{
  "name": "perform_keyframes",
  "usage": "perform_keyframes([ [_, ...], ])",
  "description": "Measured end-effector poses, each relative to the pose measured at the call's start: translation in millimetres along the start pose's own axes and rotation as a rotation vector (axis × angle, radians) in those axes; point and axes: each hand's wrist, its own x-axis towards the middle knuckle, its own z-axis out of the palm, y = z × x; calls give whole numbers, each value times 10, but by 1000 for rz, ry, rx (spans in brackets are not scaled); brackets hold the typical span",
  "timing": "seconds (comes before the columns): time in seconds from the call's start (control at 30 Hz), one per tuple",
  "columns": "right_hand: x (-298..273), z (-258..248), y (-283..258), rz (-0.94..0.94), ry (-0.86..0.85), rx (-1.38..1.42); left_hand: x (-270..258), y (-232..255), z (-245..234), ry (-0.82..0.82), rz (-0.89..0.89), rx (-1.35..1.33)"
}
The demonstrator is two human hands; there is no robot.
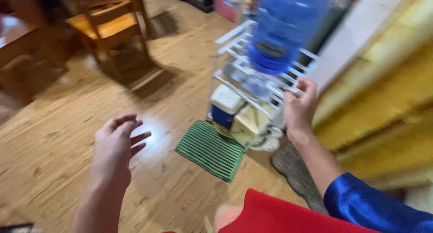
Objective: The person clears a dining table by stacking yellow plastic cups, collecting silverware, and stacking blue-rimmed plates. They then carry these items to the kitchen and place them in a dish rack. Finally, they move several food containers from the table to a nearby counter.
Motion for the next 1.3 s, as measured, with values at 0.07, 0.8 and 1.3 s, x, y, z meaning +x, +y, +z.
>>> perform_keyframes([
  [0.07, -45, 728, -529, 8, -159, 153, 264, 171, -185, 45, 15, -32],
  [0.8, 1541, 5902, -1236, 299, -1274, 43, 3984, 1677, -919, 347, -9, -227],
  [1.3, 2097, 9186, -2409, 476, -1437, 210, 6761, 3046, -2201, 154, -111, -553],
])
